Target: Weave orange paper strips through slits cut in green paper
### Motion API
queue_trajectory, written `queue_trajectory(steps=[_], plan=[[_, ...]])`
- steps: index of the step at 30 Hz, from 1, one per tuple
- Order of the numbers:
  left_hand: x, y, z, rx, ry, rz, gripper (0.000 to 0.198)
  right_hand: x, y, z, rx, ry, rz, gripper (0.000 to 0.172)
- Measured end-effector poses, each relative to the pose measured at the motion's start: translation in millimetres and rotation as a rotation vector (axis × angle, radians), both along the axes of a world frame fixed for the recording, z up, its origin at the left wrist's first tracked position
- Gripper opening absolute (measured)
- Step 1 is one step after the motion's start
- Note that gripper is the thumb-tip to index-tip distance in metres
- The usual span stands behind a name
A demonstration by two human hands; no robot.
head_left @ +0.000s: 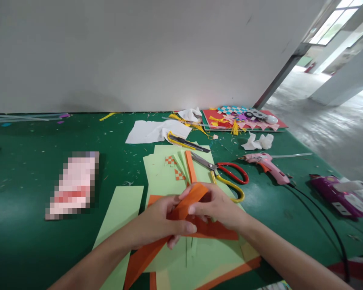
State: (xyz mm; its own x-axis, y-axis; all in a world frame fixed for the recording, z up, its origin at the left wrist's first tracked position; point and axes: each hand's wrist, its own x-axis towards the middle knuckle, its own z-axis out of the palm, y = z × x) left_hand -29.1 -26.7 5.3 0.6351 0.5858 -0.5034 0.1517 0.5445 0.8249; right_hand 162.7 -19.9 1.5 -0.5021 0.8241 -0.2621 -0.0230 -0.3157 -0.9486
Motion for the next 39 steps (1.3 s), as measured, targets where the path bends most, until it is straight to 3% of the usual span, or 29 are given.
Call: queue_trajectory(steps=[5, 8, 19, 30, 39], plan=[[1, -1, 3.4, 0.027, 0.026, 0.023, 0.017, 0, 1, -1.7, -0.015, 0.017, -0.017, 0.037], [1, 0, 6.2, 0.052, -0.033, 0.033, 0.014, 1, 3, -2.3, -0.002, 0.015, -0.029, 0.031], [-1, -4, -2.2, 0.077, -0.036, 0.041, 0.034, -10, 3, -2.1, 0.064, -0.100, -0.106, 0.028], [2, -6, 0.0, 0.100, -0.127, 0.070, 0.020, -18, 4, -1.6, 0.099, -0.115, -0.135, 0.032], [1, -6, 1.6, 0.146, -0.166, 0.080, 0.017, -11, 4, 1.3, 0.072, -0.024, -0.042, 0.028]])
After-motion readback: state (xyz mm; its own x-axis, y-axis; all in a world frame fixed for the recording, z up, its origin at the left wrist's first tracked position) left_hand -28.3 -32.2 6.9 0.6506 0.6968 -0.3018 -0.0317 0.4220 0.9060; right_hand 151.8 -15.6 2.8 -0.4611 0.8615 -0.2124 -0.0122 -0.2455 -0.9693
